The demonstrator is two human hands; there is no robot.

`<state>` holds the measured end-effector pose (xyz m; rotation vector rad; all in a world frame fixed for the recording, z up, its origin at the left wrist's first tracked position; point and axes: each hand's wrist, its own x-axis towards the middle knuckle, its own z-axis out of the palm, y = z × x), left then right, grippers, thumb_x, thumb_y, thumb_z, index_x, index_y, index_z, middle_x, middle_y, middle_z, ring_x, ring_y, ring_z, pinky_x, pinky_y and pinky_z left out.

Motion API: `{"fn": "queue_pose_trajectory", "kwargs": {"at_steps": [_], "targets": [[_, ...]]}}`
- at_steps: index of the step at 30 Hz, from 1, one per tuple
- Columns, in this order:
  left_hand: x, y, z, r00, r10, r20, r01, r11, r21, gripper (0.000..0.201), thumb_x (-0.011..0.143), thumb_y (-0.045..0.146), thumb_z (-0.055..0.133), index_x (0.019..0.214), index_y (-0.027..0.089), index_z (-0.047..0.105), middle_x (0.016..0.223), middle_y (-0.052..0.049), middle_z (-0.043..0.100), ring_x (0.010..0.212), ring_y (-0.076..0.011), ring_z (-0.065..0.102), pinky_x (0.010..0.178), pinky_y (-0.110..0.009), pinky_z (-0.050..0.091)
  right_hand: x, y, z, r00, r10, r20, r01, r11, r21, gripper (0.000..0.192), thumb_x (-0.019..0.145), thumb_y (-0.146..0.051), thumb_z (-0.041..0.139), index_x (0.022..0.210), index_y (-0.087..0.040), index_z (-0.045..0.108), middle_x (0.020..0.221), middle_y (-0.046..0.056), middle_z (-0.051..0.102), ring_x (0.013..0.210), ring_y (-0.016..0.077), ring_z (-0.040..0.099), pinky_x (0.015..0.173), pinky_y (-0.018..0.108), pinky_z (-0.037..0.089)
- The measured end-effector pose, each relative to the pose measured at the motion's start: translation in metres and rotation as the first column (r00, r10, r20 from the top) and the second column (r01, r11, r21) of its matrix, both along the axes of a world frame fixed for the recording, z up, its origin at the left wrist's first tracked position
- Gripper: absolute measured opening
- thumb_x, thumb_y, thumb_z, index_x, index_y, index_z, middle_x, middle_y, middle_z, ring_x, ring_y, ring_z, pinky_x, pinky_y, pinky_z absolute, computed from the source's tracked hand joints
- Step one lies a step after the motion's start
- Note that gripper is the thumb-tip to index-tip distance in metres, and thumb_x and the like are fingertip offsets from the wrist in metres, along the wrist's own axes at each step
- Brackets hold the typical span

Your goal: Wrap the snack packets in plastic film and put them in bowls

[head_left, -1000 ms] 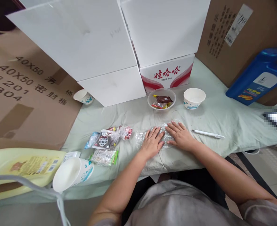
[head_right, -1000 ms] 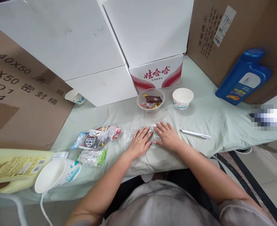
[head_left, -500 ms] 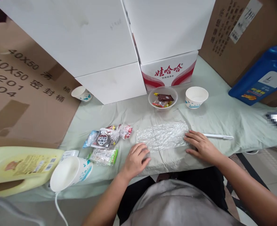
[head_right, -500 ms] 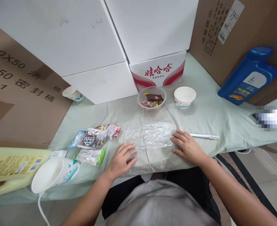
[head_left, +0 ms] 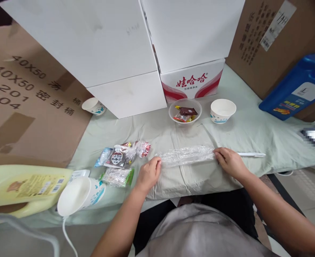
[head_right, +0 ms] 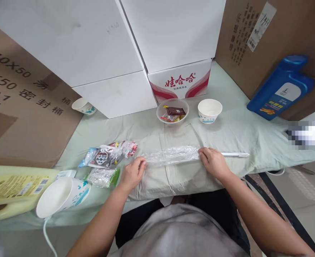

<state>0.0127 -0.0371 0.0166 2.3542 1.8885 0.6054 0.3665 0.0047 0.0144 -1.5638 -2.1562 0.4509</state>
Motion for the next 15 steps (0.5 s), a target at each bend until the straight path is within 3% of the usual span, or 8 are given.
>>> {"fn": "queue_pose_trajectory", "kwargs": {"at_steps": [4, 10, 13, 15], "targets": [[0.012, 0.025, -0.001, 0.981, 0.17, -0.095, -0.177, 0.982, -0.072, 0.018, 0.093, 0.023, 0.043, 0.101, 0.021, 0.06, 0.093, -0.005, 0.073, 0.082, -0.0203, 0.07, 0.069, -0.028, 0.049, -0.017, 0.015, 0.001, 0.964, -0.168, 0.206, 0.169, 0.985, 0.011, 0.029, 0.096, -0.029, 0.038, 0.102, -0.017, 0.064, 0.09, 0.009, 0.072, 0.085, 0.0234, 0.066, 0.075, 0.032, 0.046], [0.029, 0.043, -0.001, 0.919, 0.265, -0.293, -0.327, 0.926, -0.187, 0.022, 0.095, 0.029, 0.044, 0.105, 0.018, 0.06, 0.091, -0.009, 0.071, 0.078, -0.0231, 0.069, 0.065, -0.03, 0.047, -0.029, 0.032, -0.004, 0.886, -0.232, 0.402, 0.245, 0.969, 0.019, 0.032, 0.098, -0.036, 0.04, 0.109, -0.016, 0.062, 0.086, 0.011, 0.073, 0.081, 0.0244, 0.067, 0.065, 0.03, 0.042], [0.03, 0.042, -0.001, 0.904, 0.284, -0.318, -0.349, 0.922, -0.168, 0.023, 0.094, 0.028, 0.043, 0.103, 0.017, 0.061, 0.088, -0.01, 0.069, 0.075, -0.0223, 0.066, 0.066, -0.031, 0.047, -0.03, 0.035, -0.008, 0.869, -0.254, 0.425, 0.275, 0.961, 0.013, 0.037, 0.097, -0.041, 0.042, 0.117, -0.015, 0.059, 0.087, 0.012, 0.072, 0.08, 0.0247, 0.067, 0.063, 0.03, 0.041], [0.032, 0.039, 0.001, 0.907, 0.294, -0.3, -0.326, 0.943, -0.063, 0.021, 0.092, 0.026, 0.047, 0.102, 0.016, 0.062, 0.091, -0.011, 0.068, 0.081, -0.024, 0.065, 0.071, -0.033, 0.048, -0.031, 0.036, -0.008, 0.875, -0.241, 0.42, 0.257, 0.966, 0.019, 0.035, 0.097, -0.041, 0.042, 0.114, -0.017, 0.06, 0.089, 0.011, 0.071, 0.082, 0.024, 0.066, 0.064, 0.029, 0.041]]}}
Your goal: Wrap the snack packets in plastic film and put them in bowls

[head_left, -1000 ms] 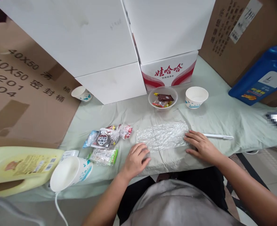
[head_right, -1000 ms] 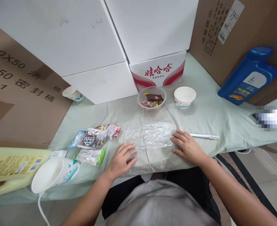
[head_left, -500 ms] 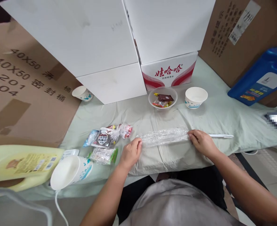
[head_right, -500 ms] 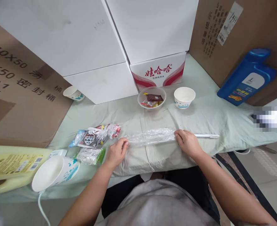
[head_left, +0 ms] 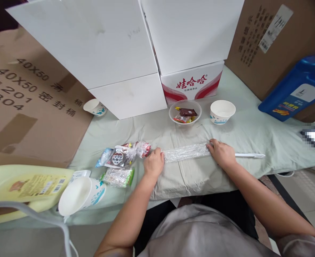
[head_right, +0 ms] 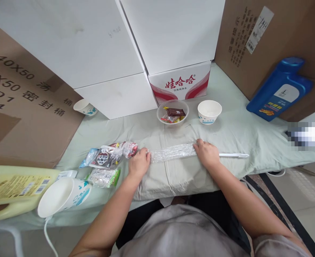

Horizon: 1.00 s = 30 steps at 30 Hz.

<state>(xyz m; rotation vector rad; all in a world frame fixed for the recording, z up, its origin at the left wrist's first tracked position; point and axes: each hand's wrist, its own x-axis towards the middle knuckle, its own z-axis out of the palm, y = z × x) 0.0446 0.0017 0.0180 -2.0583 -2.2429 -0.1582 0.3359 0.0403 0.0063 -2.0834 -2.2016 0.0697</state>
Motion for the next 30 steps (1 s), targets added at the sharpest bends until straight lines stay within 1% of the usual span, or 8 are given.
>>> {"fn": "queue_pose_trajectory", "kwargs": {"at_steps": [4, 7, 9, 12, 16, 20, 25, 30], "targets": [[0.018, -0.014, 0.008, 0.98, -0.19, 0.058, 0.163, 0.936, 0.313, 0.021, 0.09, 0.024, 0.05, 0.101, 0.014, 0.064, 0.099, -0.015, 0.064, 0.096, -0.0286, 0.059, 0.085, -0.042, 0.047, -0.001, 0.001, 0.002, 0.992, 0.112, -0.063, -0.105, 0.989, 0.108, 0.026, 0.096, -0.033, 0.042, 0.093, -0.018, 0.063, 0.094, 0.011, 0.067, 0.094, 0.0251, 0.06, 0.077, 0.031, 0.043], [0.043, -0.025, 0.005, 0.89, -0.413, 0.195, 0.361, 0.897, 0.254, 0.026, 0.094, 0.026, 0.046, 0.111, 0.016, 0.062, 0.105, -0.013, 0.063, 0.098, -0.0253, 0.059, 0.088, -0.04, 0.048, -0.002, -0.004, 0.004, 0.96, 0.155, -0.234, -0.119, 0.98, 0.16, 0.017, 0.09, -0.026, 0.047, 0.084, -0.018, 0.06, 0.095, 0.012, 0.066, 0.096, 0.0254, 0.058, 0.084, 0.034, 0.044], [0.057, -0.03, -0.001, 0.852, -0.468, 0.235, 0.446, 0.883, 0.142, 0.039, 0.092, 0.035, 0.051, 0.126, 0.017, 0.056, 0.122, -0.015, 0.059, 0.112, -0.0295, 0.055, 0.095, -0.046, 0.046, -0.003, -0.013, 0.007, 0.9, 0.104, -0.423, -0.073, 0.993, 0.088, 0.013, 0.088, -0.028, 0.048, 0.081, -0.02, 0.056, 0.086, 0.008, 0.066, 0.084, 0.0224, 0.06, 0.077, 0.033, 0.046], [0.068, -0.036, -0.01, 0.798, -0.546, 0.254, 0.563, 0.827, 0.01, 0.064, 0.084, 0.051, 0.062, 0.139, 0.02, 0.046, 0.146, -0.016, 0.043, 0.138, -0.0385, 0.033, 0.109, -0.06, 0.03, -0.002, -0.033, 0.014, 0.693, -0.065, -0.718, -0.051, 0.989, -0.138, 0.014, 0.084, -0.036, 0.052, 0.081, -0.022, 0.051, 0.068, 0.0, 0.06, 0.062, 0.0168, 0.058, 0.06, 0.029, 0.045], [0.069, -0.044, -0.013, 0.641, -0.676, 0.364, 0.737, 0.675, -0.043, 0.066, 0.084, 0.049, 0.063, 0.142, 0.027, 0.041, 0.149, -0.01, 0.043, 0.145, -0.0335, 0.023, 0.116, -0.063, 0.01, 0.004, -0.059, 0.034, 0.361, -0.183, -0.914, -0.377, 0.868, -0.323, 0.034, 0.078, -0.036, 0.058, 0.108, -0.021, 0.05, 0.064, -0.006, 0.052, 0.051, 0.0114, 0.051, 0.047, 0.023, 0.042], [0.064, -0.046, -0.01, 0.446, -0.738, 0.507, 0.853, 0.522, 0.01, 0.064, 0.086, 0.037, 0.06, 0.145, 0.026, 0.035, 0.145, -0.007, 0.049, 0.145, -0.0263, 0.027, 0.119, -0.057, 0.013, 0.006, -0.063, 0.052, 0.242, -0.189, -0.952, -0.621, 0.723, -0.302, 0.03, 0.082, -0.038, 0.06, 0.104, -0.018, 0.062, 0.066, -0.004, 0.055, 0.055, 0.009, 0.05, 0.051, 0.022, 0.043], [0.06, -0.041, -0.007, 0.415, -0.647, 0.64, 0.753, 0.639, 0.158, 0.049, 0.08, 0.033, 0.066, 0.127, 0.022, 0.055, 0.142, -0.011, 0.049, 0.139, -0.0288, 0.035, 0.115, -0.05, 0.031, -0.009, -0.042, 0.059, 0.133, -0.297, -0.946, -0.575, 0.754, -0.318, 0.038, 0.085, -0.047, 0.059, 0.108, -0.017, 0.064, 0.084, 0.005, 0.067, 0.069, 0.0136, 0.063, 0.054, 0.022, 0.042], [0.063, -0.041, -0.009, 0.436, -0.497, 0.75, 0.644, 0.754, 0.125, 0.057, 0.081, 0.026, 0.063, 0.134, 0.02, 0.044, 0.13, -0.013, 0.057, 0.121, -0.0264, 0.053, 0.103, -0.047, 0.045, -0.041, -0.013, 0.061, 0.166, -0.311, -0.936, -0.508, 0.786, -0.351, 0.045, 0.086, -0.043, 0.058, 0.123, -0.017, 0.057, 0.102, 0.01, 0.069, 0.076, 0.0154, 0.067, 0.052, 0.021, 0.041]]}}
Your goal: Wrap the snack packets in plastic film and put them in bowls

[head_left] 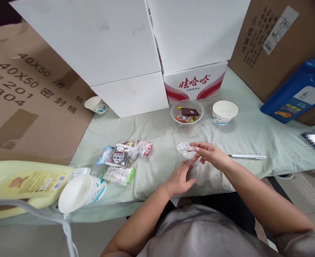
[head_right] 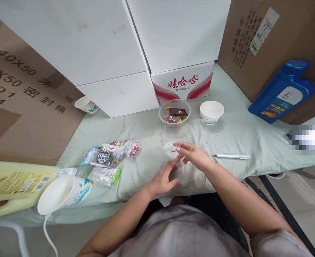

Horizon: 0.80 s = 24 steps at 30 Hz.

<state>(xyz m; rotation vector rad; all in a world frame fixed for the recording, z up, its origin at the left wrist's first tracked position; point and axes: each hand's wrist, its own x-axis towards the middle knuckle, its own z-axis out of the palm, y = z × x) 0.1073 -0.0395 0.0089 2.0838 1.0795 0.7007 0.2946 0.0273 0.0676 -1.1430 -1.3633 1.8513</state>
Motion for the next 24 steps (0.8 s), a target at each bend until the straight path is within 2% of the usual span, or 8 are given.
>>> {"fn": "queue_pose_trajectory", "kwargs": {"at_steps": [3, 5, 7, 10, 15, 19, 22, 24], "targets": [[0.001, 0.0, -0.004, 1.0, 0.024, -0.003, -0.024, 1.0, -0.005, 0.051, 0.084, 0.027, 0.061, 0.132, 0.018, 0.046, 0.133, -0.015, 0.055, 0.127, -0.0287, 0.049, 0.106, -0.05, 0.042, -0.019, 0.014, -0.006, 0.99, 0.029, 0.141, -0.032, 0.999, 0.021, 0.042, 0.089, -0.033, 0.054, 0.126, -0.013, 0.055, 0.075, 0.004, 0.067, 0.064, 0.0121, 0.061, 0.049, 0.019, 0.038], [0.001, 0.0, -0.008, 1.0, 0.026, -0.005, -0.026, 1.0, 0.007, 0.049, 0.086, 0.028, 0.059, 0.132, 0.018, 0.047, 0.134, -0.015, 0.054, 0.131, -0.0294, 0.045, 0.108, -0.051, 0.041, -0.028, 0.02, -0.014, 0.976, 0.054, 0.209, -0.057, 0.998, 0.008, 0.043, 0.09, -0.027, 0.052, 0.13, -0.011, 0.052, 0.071, 0.003, 0.066, 0.057, 0.0101, 0.056, 0.046, 0.019, 0.036], [0.001, 0.001, -0.01, 0.999, 0.033, -0.012, -0.033, 0.999, 0.013, 0.049, 0.086, 0.028, 0.059, 0.133, 0.018, 0.046, 0.134, -0.015, 0.055, 0.132, -0.0299, 0.044, 0.108, -0.052, 0.041, -0.034, 0.025, -0.023, 0.974, 0.065, 0.217, -0.061, 0.998, -0.022, 0.048, 0.09, -0.024, 0.051, 0.136, -0.012, 0.045, 0.096, 0.009, 0.069, 0.055, 0.0078, 0.055, 0.044, 0.019, 0.037], [0.002, 0.001, -0.013, 0.999, 0.042, -0.024, -0.041, 0.999, 0.035, 0.052, 0.086, 0.026, 0.06, 0.134, 0.019, 0.044, 0.135, -0.014, 0.055, 0.134, -0.0306, 0.043, 0.108, -0.054, 0.041, -0.037, 0.027, -0.035, 0.985, 0.045, 0.164, -0.037, 0.998, -0.053, 0.063, 0.087, -0.02, 0.052, 0.146, -0.021, 0.03, 0.13, 0.014, 0.057, 0.055, 0.0058, 0.056, 0.041, 0.018, 0.038], [0.008, -0.002, -0.012, 0.995, 0.1, 0.014, -0.101, 0.984, 0.144, 0.039, 0.086, 0.021, 0.057, 0.125, 0.021, 0.051, 0.122, -0.01, 0.062, 0.124, -0.0276, 0.052, 0.102, -0.05, 0.047, -0.034, 0.025, -0.046, 0.998, 0.035, 0.059, -0.031, 0.997, -0.065, 0.069, 0.086, -0.017, 0.051, 0.148, -0.028, 0.025, 0.135, 0.012, 0.053, 0.058, 0.0054, 0.057, 0.041, 0.016, 0.041], [0.008, 0.002, -0.008, 0.948, 0.296, 0.115, -0.317, 0.9, 0.299, 0.014, 0.091, 0.02, 0.049, 0.102, 0.019, 0.059, 0.098, -0.008, 0.062, 0.097, -0.0205, 0.06, 0.086, -0.038, 0.053, -0.031, 0.022, -0.048, 0.999, 0.04, 0.014, -0.04, 0.998, -0.056, 0.069, 0.087, -0.018, 0.05, 0.149, -0.03, 0.024, 0.147, 0.012, 0.042, 0.062, 0.0051, 0.058, 0.043, 0.017, 0.045], [0.006, 0.015, -0.008, 0.915, 0.393, 0.088, -0.395, 0.831, 0.391, 0.013, 0.092, 0.02, 0.048, 0.1, 0.018, 0.059, 0.102, -0.01, 0.06, 0.099, -0.0213, 0.058, 0.088, -0.039, 0.052, -0.03, 0.021, -0.047, 0.999, 0.052, -0.01, -0.052, 0.998, -0.044, 0.073, 0.087, -0.021, 0.053, 0.15, -0.038, 0.021, 0.157, 0.008, 0.026, 0.066, 0.0052, 0.059, 0.046, 0.018, 0.049], [0.004, 0.024, -0.011, 0.913, 0.409, 0.009, -0.375, 0.828, 0.418, 0.012, 0.091, 0.019, 0.049, 0.099, 0.018, 0.059, 0.107, -0.011, 0.061, 0.107, -0.0244, 0.057, 0.093, -0.044, 0.049, -0.031, 0.02, -0.046, 0.999, 0.031, -0.017, -0.032, 0.998, -0.046, 0.077, 0.086, -0.024, 0.057, 0.15, -0.043, 0.019, 0.16, 0.005, 0.018, 0.068, 0.0054, 0.059, 0.048, 0.02, 0.052]]}}
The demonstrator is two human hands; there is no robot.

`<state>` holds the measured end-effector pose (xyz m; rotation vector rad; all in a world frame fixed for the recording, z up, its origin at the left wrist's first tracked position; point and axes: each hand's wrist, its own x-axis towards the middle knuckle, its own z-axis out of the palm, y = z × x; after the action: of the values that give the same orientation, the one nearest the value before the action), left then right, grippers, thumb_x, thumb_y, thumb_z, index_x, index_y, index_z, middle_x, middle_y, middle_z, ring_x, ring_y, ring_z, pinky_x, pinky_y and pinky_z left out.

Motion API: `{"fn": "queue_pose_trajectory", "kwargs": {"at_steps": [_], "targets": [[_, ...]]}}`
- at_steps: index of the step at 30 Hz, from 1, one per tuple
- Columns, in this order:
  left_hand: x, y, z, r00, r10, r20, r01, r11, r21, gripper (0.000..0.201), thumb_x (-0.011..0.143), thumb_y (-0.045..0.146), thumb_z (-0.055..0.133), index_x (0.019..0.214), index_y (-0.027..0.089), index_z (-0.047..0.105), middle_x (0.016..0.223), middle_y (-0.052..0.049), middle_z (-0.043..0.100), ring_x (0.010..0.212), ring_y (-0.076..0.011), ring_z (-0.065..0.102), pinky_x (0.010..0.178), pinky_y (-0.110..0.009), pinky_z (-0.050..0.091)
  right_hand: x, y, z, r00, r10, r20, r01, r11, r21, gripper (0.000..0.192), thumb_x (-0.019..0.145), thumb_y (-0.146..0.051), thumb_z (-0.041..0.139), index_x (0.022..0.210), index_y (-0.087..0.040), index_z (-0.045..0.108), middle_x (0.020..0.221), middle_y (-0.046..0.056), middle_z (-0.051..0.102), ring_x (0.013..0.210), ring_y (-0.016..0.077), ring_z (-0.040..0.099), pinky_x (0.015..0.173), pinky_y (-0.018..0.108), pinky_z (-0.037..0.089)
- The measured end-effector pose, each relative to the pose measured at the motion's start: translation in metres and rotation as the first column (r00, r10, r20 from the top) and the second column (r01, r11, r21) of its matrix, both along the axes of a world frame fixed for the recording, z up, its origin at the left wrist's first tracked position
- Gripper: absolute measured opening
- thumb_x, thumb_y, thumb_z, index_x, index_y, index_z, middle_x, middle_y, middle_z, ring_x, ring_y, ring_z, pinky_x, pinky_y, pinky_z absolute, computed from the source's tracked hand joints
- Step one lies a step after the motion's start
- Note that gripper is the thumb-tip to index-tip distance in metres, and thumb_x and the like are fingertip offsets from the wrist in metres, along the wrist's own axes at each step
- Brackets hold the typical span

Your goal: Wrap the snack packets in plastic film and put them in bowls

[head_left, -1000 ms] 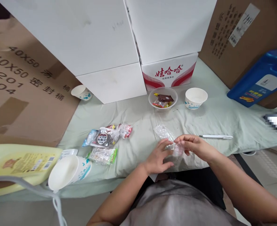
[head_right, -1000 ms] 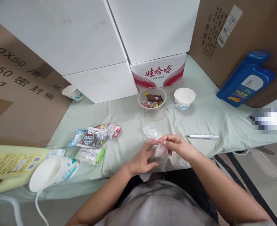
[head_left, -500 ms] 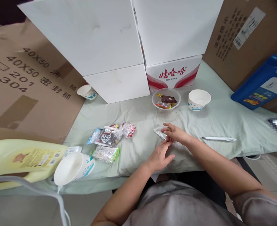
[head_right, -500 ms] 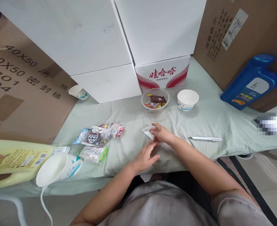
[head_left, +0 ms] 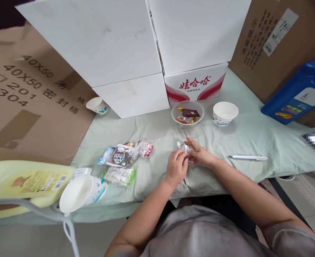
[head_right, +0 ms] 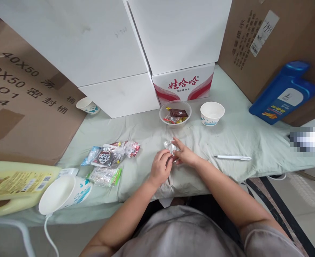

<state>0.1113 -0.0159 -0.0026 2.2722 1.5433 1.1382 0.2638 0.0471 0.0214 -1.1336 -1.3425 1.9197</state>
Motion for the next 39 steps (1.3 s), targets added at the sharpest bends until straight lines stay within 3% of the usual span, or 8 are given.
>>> {"fn": "queue_pose_trajectory", "kwargs": {"at_steps": [4, 7, 10, 13, 19, 26, 34, 39], "targets": [[-0.002, 0.008, -0.008, 0.993, -0.011, -0.114, 0.005, 0.999, -0.052, 0.014, 0.088, 0.018, 0.054, 0.102, 0.017, 0.058, 0.112, -0.013, 0.063, 0.119, -0.0302, 0.054, 0.097, -0.051, 0.046, 0.003, -0.005, -0.002, 0.996, -0.084, 0.034, 0.084, 0.996, 0.006, 0.082, 0.085, -0.029, 0.058, 0.153, -0.033, 0.012, 0.142, 0.011, 0.048, 0.074, 0.0117, 0.064, 0.057, 0.026, 0.056], [-0.003, 0.006, -0.01, 0.991, -0.038, -0.131, 0.03, 0.998, -0.061, 0.011, 0.088, 0.018, 0.055, 0.099, 0.018, 0.059, 0.114, -0.012, 0.063, 0.121, -0.0309, 0.053, 0.099, -0.051, 0.045, 0.018, -0.013, -0.003, 0.955, -0.235, 0.18, 0.17, 0.934, 0.314, 0.064, 0.087, -0.036, 0.057, 0.145, -0.022, 0.033, 0.115, 0.011, 0.065, 0.077, 0.0177, 0.066, 0.063, 0.032, 0.056], [-0.004, 0.004, -0.007, 0.991, -0.059, -0.118, 0.052, 0.997, -0.057, 0.008, 0.089, 0.016, 0.053, 0.093, 0.018, 0.06, 0.113, -0.011, 0.064, 0.121, -0.0295, 0.053, 0.1, -0.05, 0.044, 0.042, -0.019, -0.002, 0.901, -0.258, 0.35, -0.098, 0.664, 0.742, 0.039, 0.087, -0.036, 0.059, 0.122, -0.02, 0.058, 0.114, 0.011, 0.066, 0.095, 0.0238, 0.063, 0.079, 0.04, 0.055], [-0.004, 0.004, -0.004, 0.992, -0.091, -0.089, 0.088, 0.995, -0.041, 0.013, 0.089, 0.013, 0.051, 0.093, 0.019, 0.061, 0.109, -0.008, 0.066, 0.118, -0.0264, 0.054, 0.1, -0.048, 0.045, 0.061, -0.026, -0.002, 0.81, -0.22, 0.543, -0.457, 0.343, 0.821, 0.03, 0.086, -0.034, 0.063, 0.113, -0.02, 0.066, 0.115, 0.012, 0.066, 0.112, 0.0289, 0.054, 0.094, 0.048, 0.047], [-0.005, 0.003, 0.0, 0.99, -0.129, -0.057, 0.126, 0.991, -0.046, 0.009, 0.088, 0.017, 0.055, 0.092, 0.019, 0.063, 0.108, -0.008, 0.065, 0.116, -0.0251, 0.053, 0.101, -0.047, 0.045, 0.062, -0.044, -0.008, 0.759, -0.272, 0.591, -0.578, 0.136, 0.805, 0.018, 0.094, -0.025, 0.053, 0.092, -0.018, 0.069, 0.109, 0.011, 0.066, 0.112, 0.0269, 0.054, 0.092, 0.043, 0.045], [-0.005, 0.004, -0.004, 0.984, -0.16, -0.083, 0.151, 0.983, -0.106, 0.011, 0.08, 0.016, 0.066, 0.09, 0.02, 0.064, 0.11, -0.007, 0.066, 0.118, -0.0265, 0.052, 0.101, -0.047, 0.043, 0.055, -0.051, -0.004, 0.781, -0.07, 0.621, -0.608, 0.141, 0.781, 0.025, 0.09, -0.035, 0.059, 0.105, -0.014, 0.064, 0.11, 0.014, 0.066, 0.107, 0.0245, 0.058, 0.094, 0.042, 0.046], [-0.007, 0.002, 0.0, 0.976, -0.2, -0.082, 0.187, 0.972, -0.144, 0.016, 0.082, 0.012, 0.06, 0.093, 0.022, 0.066, 0.111, -0.006, 0.065, 0.119, -0.0257, 0.052, 0.102, -0.048, 0.043, 0.057, -0.056, -0.005, 0.802, -0.151, 0.578, -0.568, 0.11, 0.816, 0.02, 0.095, -0.018, 0.047, 0.104, -0.018, 0.065, 0.111, 0.011, 0.067, 0.115, 0.0254, 0.055, 0.097, 0.045, 0.044], [-0.009, 0.004, -0.002, 0.97, -0.237, -0.055, 0.228, 0.963, -0.142, 0.035, 0.075, -0.001, 0.048, 0.096, 0.021, 0.066, 0.112, -0.006, 0.067, 0.12, -0.0255, 0.052, 0.102, -0.049, 0.044, 0.047, -0.04, 0.008, 0.765, -0.185, 0.617, -0.58, 0.218, 0.785, 0.028, 0.099, -0.021, 0.037, 0.102, -0.017, 0.064, 0.092, 0.01, 0.069, 0.084, 0.0203, 0.063, 0.077, 0.035, 0.048]]}}
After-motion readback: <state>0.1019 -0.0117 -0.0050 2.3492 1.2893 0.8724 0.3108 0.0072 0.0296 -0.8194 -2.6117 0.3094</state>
